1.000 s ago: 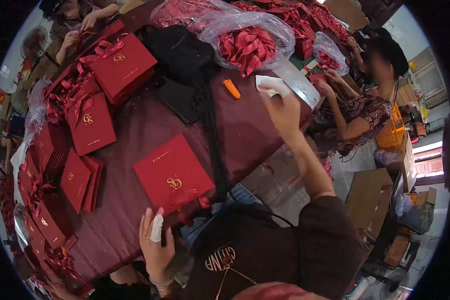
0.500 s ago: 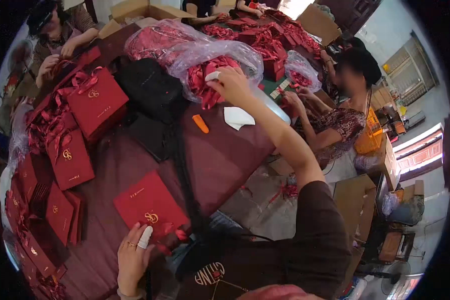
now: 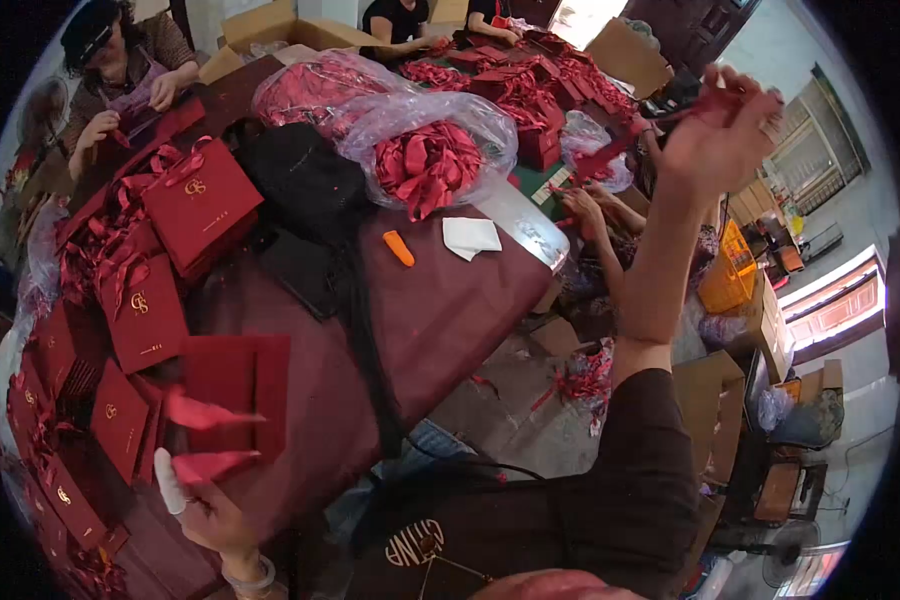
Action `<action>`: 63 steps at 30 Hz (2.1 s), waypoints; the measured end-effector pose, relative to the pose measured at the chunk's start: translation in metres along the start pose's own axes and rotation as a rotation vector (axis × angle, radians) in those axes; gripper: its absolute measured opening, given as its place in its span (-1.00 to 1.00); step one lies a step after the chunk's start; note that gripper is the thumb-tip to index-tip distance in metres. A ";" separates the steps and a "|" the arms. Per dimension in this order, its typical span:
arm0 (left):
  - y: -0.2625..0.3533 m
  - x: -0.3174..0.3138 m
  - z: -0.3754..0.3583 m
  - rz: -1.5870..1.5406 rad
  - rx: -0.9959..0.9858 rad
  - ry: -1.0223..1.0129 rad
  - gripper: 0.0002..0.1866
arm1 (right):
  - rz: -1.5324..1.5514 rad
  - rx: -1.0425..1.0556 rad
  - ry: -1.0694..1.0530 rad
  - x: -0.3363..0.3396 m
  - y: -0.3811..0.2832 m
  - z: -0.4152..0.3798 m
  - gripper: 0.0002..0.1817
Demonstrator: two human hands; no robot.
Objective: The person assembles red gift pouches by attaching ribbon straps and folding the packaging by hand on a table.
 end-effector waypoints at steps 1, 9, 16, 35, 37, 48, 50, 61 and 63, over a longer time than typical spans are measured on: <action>-0.032 0.002 -0.006 0.002 0.450 -0.082 -0.59 | -0.116 0.084 0.052 -0.005 -0.025 -0.001 -0.87; -0.031 -0.027 -0.090 -0.334 0.693 -0.146 -0.37 | 0.058 -0.981 -0.814 -0.064 -0.106 -0.201 -0.80; -0.018 0.010 -0.101 -0.183 0.536 0.072 -0.58 | 0.234 -1.210 -1.063 -0.125 -0.139 -0.345 -0.84; -0.007 -0.047 -0.083 0.035 0.521 -0.168 -0.40 | 0.234 -0.603 -1.308 -0.136 -0.159 -0.385 -0.78; -0.007 -0.049 -0.090 0.104 0.560 -0.193 -0.39 | 0.233 -0.651 -1.308 -0.132 -0.158 -0.388 -0.80; -0.019 -0.039 -0.091 -0.390 0.685 -0.280 -0.54 | 0.223 -0.676 -1.195 -0.134 -0.157 -0.386 -0.81; -0.022 -0.039 -0.093 -0.300 0.649 -0.279 -0.53 | 0.183 -0.697 -1.264 -0.134 -0.154 -0.387 -0.80; -0.007 -0.037 -0.090 -0.040 0.572 -0.182 -0.47 | 0.252 -0.902 -1.265 -0.142 -0.144 -0.385 -0.81; -0.001 -0.034 -0.086 -0.084 0.496 -0.122 -0.49 | 0.234 -0.936 -1.181 -0.142 -0.147 -0.384 -0.81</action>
Point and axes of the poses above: each hand's wrist, its own z-axis towards the middle knuckle, its own x-axis out of the back of the hand, y = z × x, the point moved 5 cm from there along z, towards the middle knuckle, and after that the axes turned 11 degrees about x, right-handed, at the moved point
